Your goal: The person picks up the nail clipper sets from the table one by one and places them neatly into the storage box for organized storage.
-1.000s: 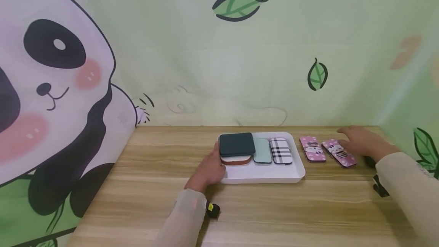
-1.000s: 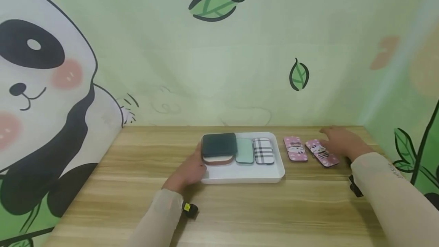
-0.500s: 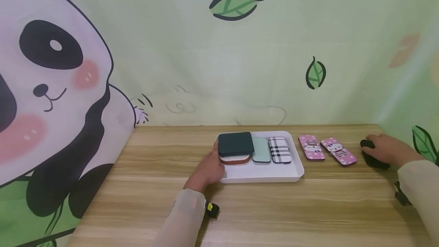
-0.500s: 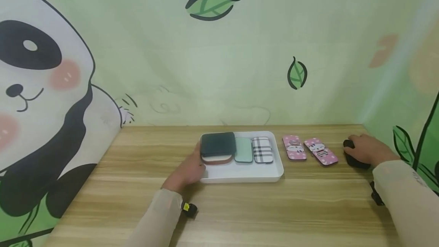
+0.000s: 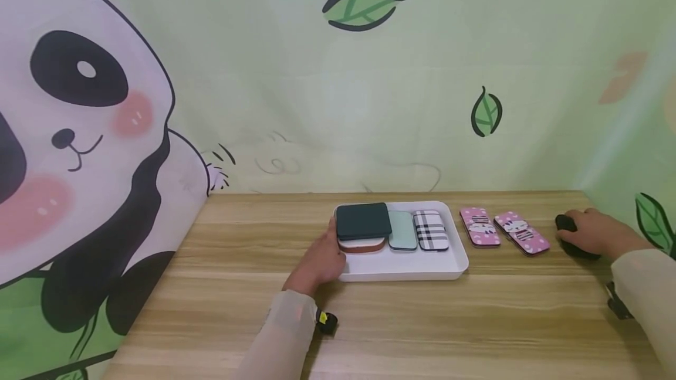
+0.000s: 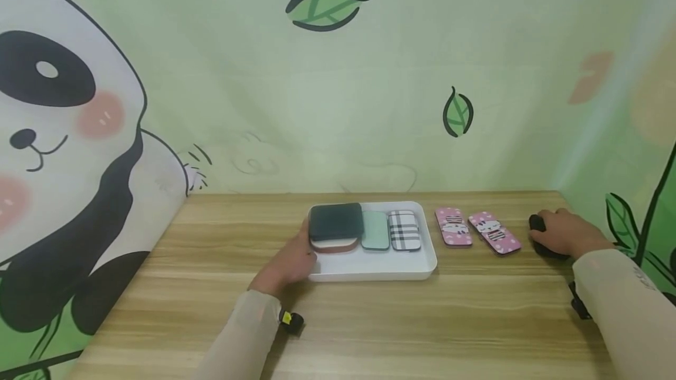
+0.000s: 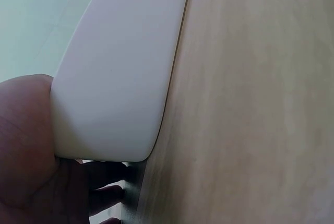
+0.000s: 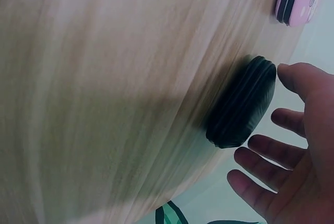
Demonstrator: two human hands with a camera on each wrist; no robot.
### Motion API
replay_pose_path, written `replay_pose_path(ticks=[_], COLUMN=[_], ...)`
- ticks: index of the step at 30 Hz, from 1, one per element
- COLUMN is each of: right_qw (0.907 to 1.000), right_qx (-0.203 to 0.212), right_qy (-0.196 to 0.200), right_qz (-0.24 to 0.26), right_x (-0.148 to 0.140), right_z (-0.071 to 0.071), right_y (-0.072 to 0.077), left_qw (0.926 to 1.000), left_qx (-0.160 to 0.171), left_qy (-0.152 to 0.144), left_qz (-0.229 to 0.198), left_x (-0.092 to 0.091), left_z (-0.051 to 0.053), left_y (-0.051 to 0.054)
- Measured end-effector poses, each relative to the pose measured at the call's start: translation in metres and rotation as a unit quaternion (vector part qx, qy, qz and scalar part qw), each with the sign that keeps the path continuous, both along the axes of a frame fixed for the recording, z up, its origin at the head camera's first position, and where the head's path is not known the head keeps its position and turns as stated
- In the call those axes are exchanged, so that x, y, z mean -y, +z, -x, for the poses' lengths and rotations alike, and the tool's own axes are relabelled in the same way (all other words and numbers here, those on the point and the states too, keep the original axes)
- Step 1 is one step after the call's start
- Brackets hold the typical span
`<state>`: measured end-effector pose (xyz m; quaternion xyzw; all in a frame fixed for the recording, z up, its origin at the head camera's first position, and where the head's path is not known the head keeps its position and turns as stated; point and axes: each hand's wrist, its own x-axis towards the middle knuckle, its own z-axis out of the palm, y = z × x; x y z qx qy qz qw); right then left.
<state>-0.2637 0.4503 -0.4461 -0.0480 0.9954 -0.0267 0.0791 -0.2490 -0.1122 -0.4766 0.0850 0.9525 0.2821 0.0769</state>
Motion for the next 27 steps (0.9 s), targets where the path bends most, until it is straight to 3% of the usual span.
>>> replay_pose_path(ticks=[9, 16, 21, 27], right_qw=[0.9987, 0.9985, 0.9994, 0.9995], right_qx=[-0.034, -0.034, -0.024, 0.011], right_qy=[0.037, 0.043, 0.021, -0.03], right_qz=[-0.006, -0.006, -0.013, -0.007], right_x=[0.012, 0.026, 0.023, 0.01], right_z=[0.004, 0.007, 0.004, -0.001], right_y=[0.002, 0.002, -0.001, -0.005], left_qw=[1.0, 0.9999, 1.0, 1.0], left_qx=[0.005, 0.01, 0.006, 0.009], left_qy=[0.004, 0.01, 0.005, 0.004], left_qz=[-0.003, -0.008, -0.003, 0.0], left_x=[0.0, 0.0, 0.0, -0.001], left_z=[0.001, 0.002, 0.0, 0.0], left_y=[0.002, -0.001, 0.001, 0.0])
